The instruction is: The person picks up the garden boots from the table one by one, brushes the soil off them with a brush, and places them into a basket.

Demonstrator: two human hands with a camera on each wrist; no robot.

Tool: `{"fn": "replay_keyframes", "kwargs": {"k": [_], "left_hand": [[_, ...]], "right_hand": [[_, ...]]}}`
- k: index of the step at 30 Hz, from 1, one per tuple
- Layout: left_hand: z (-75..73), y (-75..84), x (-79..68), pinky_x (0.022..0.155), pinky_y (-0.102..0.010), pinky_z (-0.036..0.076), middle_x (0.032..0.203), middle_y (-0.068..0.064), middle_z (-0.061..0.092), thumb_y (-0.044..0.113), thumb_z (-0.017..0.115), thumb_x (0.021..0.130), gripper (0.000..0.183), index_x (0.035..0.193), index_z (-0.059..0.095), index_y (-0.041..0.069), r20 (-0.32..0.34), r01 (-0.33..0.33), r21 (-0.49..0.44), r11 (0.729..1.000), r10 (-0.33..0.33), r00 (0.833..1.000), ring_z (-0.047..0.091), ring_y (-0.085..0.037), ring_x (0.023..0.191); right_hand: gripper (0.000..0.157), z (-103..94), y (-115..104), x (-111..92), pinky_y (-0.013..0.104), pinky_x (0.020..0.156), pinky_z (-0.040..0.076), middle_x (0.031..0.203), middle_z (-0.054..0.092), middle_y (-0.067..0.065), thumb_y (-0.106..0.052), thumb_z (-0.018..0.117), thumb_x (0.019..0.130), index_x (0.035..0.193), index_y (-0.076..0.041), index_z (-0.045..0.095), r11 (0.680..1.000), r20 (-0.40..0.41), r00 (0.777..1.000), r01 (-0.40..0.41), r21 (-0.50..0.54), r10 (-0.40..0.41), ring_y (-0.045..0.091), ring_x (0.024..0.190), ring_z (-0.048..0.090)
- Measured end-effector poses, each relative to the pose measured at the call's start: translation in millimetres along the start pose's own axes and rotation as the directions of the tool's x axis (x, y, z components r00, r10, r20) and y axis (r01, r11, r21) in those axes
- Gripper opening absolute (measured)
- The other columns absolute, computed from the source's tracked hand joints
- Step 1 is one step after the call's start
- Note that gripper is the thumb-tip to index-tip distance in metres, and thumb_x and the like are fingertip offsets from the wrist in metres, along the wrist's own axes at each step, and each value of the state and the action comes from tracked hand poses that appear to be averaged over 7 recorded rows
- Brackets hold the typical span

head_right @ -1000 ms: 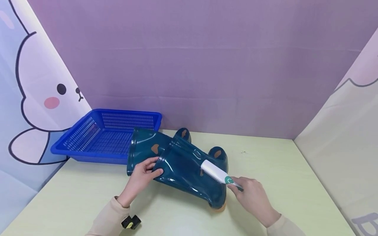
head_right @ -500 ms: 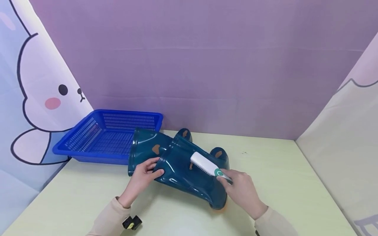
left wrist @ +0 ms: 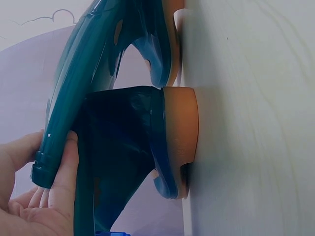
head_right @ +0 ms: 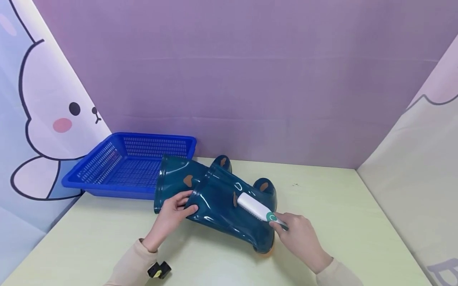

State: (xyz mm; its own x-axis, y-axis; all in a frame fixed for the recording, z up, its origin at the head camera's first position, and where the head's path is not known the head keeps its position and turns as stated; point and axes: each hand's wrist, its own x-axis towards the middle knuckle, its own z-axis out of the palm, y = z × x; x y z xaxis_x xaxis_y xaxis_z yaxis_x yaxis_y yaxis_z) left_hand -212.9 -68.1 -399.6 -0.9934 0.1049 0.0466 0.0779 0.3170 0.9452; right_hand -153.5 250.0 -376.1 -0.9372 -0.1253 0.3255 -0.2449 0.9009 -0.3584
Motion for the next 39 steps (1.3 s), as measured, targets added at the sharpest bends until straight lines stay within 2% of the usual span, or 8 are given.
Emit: {"fn": "replay_keyframes", "kwargs": {"k": [2, 8, 12, 18, 20, 23, 27, 39], "left_hand": [[0.0, 0.4, -0.5, 0.082, -0.039, 0.052, 0.113, -0.016, 0.064, 0.022, 0.067, 0.083, 0.048, 0.126, 0.054, 0.007, 0.001, -0.001, 0.003, 1.0, 0.001, 1.0, 0.065, -0.024, 0.095], [0.8, 0.9, -1.6, 0.082, -0.039, 0.052, 0.115, -0.016, 0.063, 0.024, 0.067, 0.083, 0.048, 0.127, 0.053, 0.007, -0.003, 0.007, 0.004, 1.0, -0.007, 1.0, 0.064, -0.025, 0.096], [0.7, 1.0, -1.6, 0.082, -0.039, 0.052, 0.114, -0.015, 0.063, 0.024, 0.067, 0.083, 0.048, 0.127, 0.053, 0.008, -0.006, 0.01, -0.005, 1.0, -0.01, 1.0, 0.064, -0.024, 0.095], [0.2, 0.9, -1.8, 0.082, -0.039, 0.053, 0.113, -0.015, 0.063, 0.023, 0.067, 0.083, 0.048, 0.126, 0.054, 0.008, -0.008, 0.013, -0.007, 1.0, -0.013, 1.0, 0.064, -0.023, 0.094], [0.3, 0.8, -2.1, 0.081, -0.038, 0.053, 0.112, -0.014, 0.064, 0.023, 0.067, 0.083, 0.048, 0.126, 0.054, 0.007, -0.006, 0.01, -0.01, 1.0, -0.01, 1.0, 0.064, -0.022, 0.094], [0.5, 0.2, -1.8, 0.08, -0.037, 0.053, 0.111, -0.014, 0.064, 0.023, 0.068, 0.083, 0.048, 0.126, 0.054, 0.007, -0.002, 0.008, -0.015, 1.0, -0.008, 1.0, 0.064, -0.021, 0.092], [0.9, 0.1, -1.6, 0.079, -0.036, 0.053, 0.111, -0.014, 0.064, 0.023, 0.068, 0.083, 0.049, 0.127, 0.053, 0.007, 0.008, 0.001, -0.022, 1.0, -0.001, 1.0, 0.065, -0.02, 0.09], [0.4, 0.8, -1.9, 0.079, -0.036, 0.053, 0.111, -0.012, 0.065, 0.023, 0.067, 0.084, 0.048, 0.127, 0.052, 0.008, 0.011, 0.008, -0.027, 1.0, -0.007, 1.0, 0.065, -0.018, 0.089]], "right_hand": [[0.022, -2.8, 2, -2, 0.019, 0.051, 0.034, 0.086, 0.071, 0.006, -0.016, 0.074, 0.075, 0.094, -0.005, 0.074, 1.0, 0.001, 1.0, -0.002, -0.012, 0.002, 0.006, 0.06, 0.049], [0.021, -18.7, 3, -4, 0.018, 0.048, 0.032, 0.085, 0.071, 0.005, -0.016, 0.075, 0.073, 0.091, -0.007, 0.074, 0.999, -0.002, 1.0, 0.016, -0.039, -0.016, 0.002, 0.055, 0.042], [0.02, -28.0, 1, 0, 0.019, 0.047, 0.032, 0.082, 0.071, 0.004, -0.016, 0.076, 0.072, 0.09, -0.007, 0.074, 0.998, -0.036, 0.999, 0.03, -0.048, -0.032, 0.001, 0.053, 0.04], [0.021, -23.9, -3, 5, 0.019, 0.048, 0.035, 0.081, 0.071, 0.006, -0.012, 0.077, 0.07, 0.09, -0.005, 0.074, 0.998, -0.15, 0.987, 0.059, -0.019, -0.061, 0.003, 0.055, 0.046], [0.023, -18.7, -5, 6, 0.019, 0.047, 0.035, 0.082, 0.071, 0.007, -0.012, 0.077, 0.07, 0.091, -0.005, 0.074, 0.998, -0.158, 0.985, 0.069, 0.005, -0.068, 0.003, 0.056, 0.047], [0.025, -10.4, -8, 7, 0.017, 0.047, 0.035, 0.084, 0.071, 0.007, -0.012, 0.076, 0.071, 0.095, -0.003, 0.073, 0.997, -0.123, 0.99, 0.079, 0.026, -0.075, 0.003, 0.056, 0.046], [0.027, -4.5, -10, 6, 0.017, 0.049, 0.037, 0.084, 0.071, 0.005, -0.014, 0.076, 0.073, 0.097, -0.002, 0.072, 0.995, -0.055, 0.993, 0.101, 0.005, -0.101, 0.003, 0.059, 0.051], [0.02, -14.5, -5, -4, 0.016, 0.049, 0.031, 0.074, 0.067, -0.004, -0.016, 0.075, 0.073, 0.092, -0.009, 0.074, 0.994, 0.003, 0.996, 0.095, -0.06, -0.095, -0.001, 0.054, 0.04]]}}
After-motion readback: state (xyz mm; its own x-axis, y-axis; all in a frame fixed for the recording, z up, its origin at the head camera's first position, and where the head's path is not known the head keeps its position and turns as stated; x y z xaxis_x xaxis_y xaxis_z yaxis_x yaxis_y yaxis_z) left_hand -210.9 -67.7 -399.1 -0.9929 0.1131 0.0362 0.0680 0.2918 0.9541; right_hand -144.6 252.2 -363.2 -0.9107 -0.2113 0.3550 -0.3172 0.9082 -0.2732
